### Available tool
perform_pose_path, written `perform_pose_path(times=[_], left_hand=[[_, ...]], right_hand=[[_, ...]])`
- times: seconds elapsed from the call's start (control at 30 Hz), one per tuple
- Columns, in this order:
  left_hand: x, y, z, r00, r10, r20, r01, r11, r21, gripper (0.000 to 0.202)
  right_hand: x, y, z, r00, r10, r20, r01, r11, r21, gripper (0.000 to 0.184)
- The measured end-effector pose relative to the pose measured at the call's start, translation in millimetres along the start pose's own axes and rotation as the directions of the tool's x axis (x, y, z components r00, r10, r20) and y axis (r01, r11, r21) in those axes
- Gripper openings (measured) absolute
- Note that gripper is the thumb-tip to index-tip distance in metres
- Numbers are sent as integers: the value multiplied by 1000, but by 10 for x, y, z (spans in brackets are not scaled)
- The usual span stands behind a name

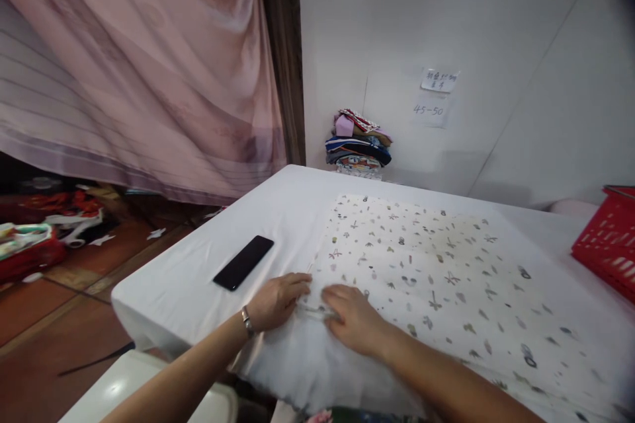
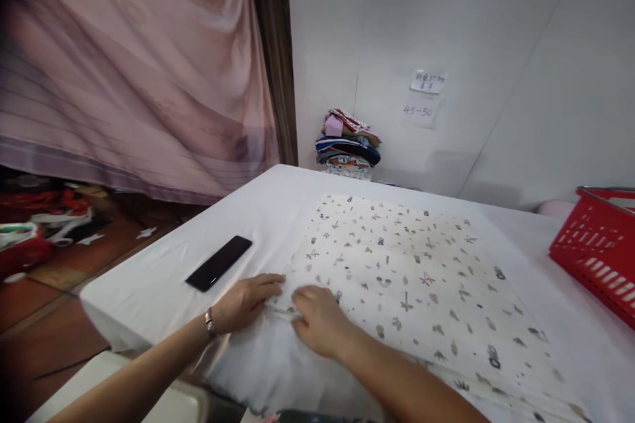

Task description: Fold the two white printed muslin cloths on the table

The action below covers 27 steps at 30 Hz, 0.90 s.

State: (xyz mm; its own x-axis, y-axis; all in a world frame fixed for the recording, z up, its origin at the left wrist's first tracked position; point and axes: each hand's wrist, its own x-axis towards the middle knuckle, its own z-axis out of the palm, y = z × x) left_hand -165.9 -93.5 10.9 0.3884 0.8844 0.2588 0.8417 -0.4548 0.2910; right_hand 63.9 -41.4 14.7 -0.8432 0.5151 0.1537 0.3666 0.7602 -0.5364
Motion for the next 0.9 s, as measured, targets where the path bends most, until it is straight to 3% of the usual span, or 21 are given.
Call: perform_pose_path(times=[0.1, 0.2, 0.27, 0.37, 0.47, 0.57, 0.67, 0.9], left_hand=[[-13, 28, -14, 972, -218, -85, 210, 973, -98, 33], [83, 95, -27, 865, -498, -65, 480, 858, -186, 28], [193, 149, -41, 810, -587, 6, 575, 791, -211, 32], [359, 199, -60, 779, -622, 80, 622, 750, -224, 33], [473, 183, -63, 714, -684, 148, 698, 679, -227, 39], [547, 139, -62, 628, -746, 221, 774, 573, -268, 43], [612, 127, -68, 571, -765, 298, 811, 469, -349, 39], [675, 169, -26, 537, -745, 396, 796, 292, -530, 23]], right_hand=[[11, -53, 67, 999, -45, 15, 46, 994, -103, 30], [25, -94, 79, 1000, 2, -17, -5, 990, -142, 22], [57, -122, 92, 999, 38, -21, -41, 984, -172, 16], [110, -154, 137, 998, 57, -4, -57, 974, -218, 15], [145, -164, 173, 997, 71, -20, -74, 975, -208, 21], [175, -151, 169, 993, 107, -52, -112, 986, -127, 27], [220, -128, 145, 984, 155, -90, -155, 988, 11, 33], [330, -77, 124, 925, 345, -162, -290, 913, 287, 39]])
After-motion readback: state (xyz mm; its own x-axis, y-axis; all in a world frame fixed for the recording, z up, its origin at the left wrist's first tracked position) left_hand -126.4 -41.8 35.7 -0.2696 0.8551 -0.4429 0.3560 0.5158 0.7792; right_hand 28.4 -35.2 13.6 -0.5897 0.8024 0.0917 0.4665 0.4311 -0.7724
